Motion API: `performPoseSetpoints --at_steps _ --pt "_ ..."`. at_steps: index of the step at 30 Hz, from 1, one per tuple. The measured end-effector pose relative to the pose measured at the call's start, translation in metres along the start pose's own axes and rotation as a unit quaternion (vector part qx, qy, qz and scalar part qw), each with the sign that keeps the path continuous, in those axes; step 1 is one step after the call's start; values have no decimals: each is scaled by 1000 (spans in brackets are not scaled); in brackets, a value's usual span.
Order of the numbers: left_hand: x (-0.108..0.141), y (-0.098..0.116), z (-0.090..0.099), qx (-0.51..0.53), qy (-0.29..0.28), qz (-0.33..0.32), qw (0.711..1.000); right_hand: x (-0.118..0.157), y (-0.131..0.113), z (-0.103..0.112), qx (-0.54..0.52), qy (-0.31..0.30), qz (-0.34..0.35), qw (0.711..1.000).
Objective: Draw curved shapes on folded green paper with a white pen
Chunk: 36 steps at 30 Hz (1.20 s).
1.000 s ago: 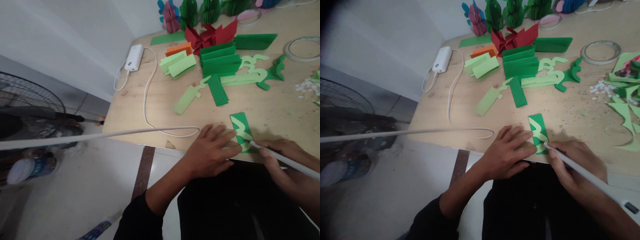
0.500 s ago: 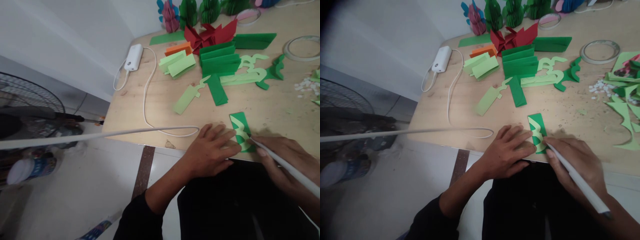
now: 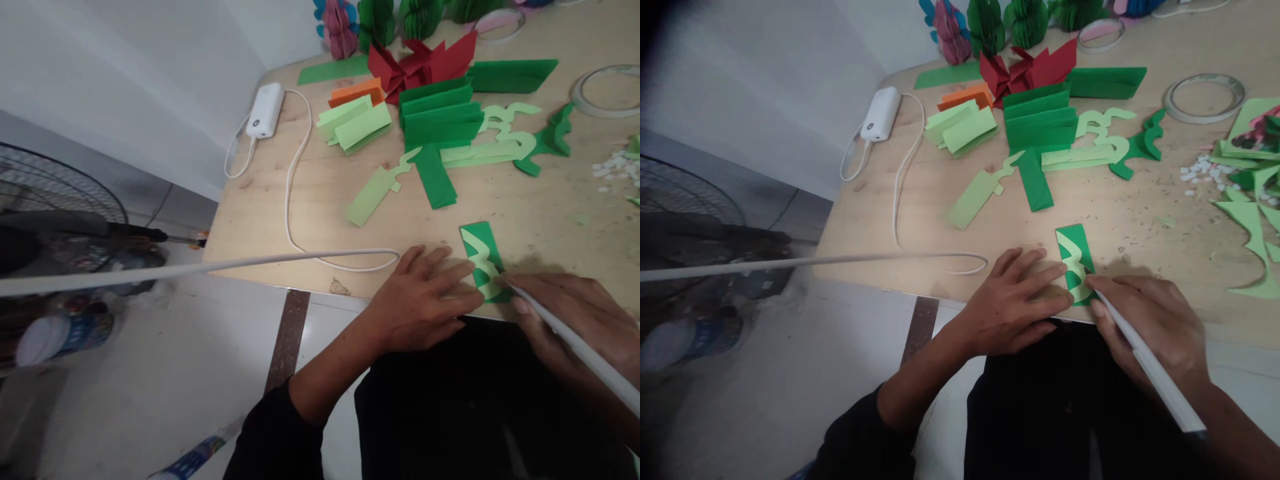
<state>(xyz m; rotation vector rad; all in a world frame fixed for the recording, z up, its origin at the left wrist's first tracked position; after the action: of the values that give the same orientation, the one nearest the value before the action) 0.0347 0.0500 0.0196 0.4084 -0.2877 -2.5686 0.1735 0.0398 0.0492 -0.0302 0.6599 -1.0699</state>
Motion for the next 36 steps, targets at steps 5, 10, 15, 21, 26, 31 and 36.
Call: performPoseSetpoints --at_steps 5,10,15,21,26,31,36 --pt "0 -1 0 -1 -4 3 1000 -8 12 3 -98 -22 -106 989" --pt "-1 -1 0 1 -4 1 1000 -17 20 5 -88 -46 -182 978" --pt "-1 -1 1 5 1 4 1000 -18 20 2 -53 -31 -179 982" --pt "-1 -1 1 3 7 5 1000 -22 16 -2 -57 -42 -161 984" --pt "0 -2 2 4 15 9 1000 -21 18 -4 -67 -47 -172 982" --pt "-1 -1 3 1 17 8 1000 -22 15 -5 -61 -51 -159 984" --pt "-1 -1 3 1 15 9 1000 -20 15 -5 -65 -58 -153 984"
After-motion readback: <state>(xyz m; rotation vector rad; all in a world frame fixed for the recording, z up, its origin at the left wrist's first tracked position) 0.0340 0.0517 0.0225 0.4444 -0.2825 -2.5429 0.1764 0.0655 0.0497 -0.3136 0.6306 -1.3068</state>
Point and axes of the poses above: each hand's wrist, its own x-axis away from the middle knuckle, its own z-axis out of the back of the hand, y = z × x, the point moved 9 cm from there along -x, towards the middle knuckle, and after that the axes turned 4 degrees about -z, right-handed, at the moved point
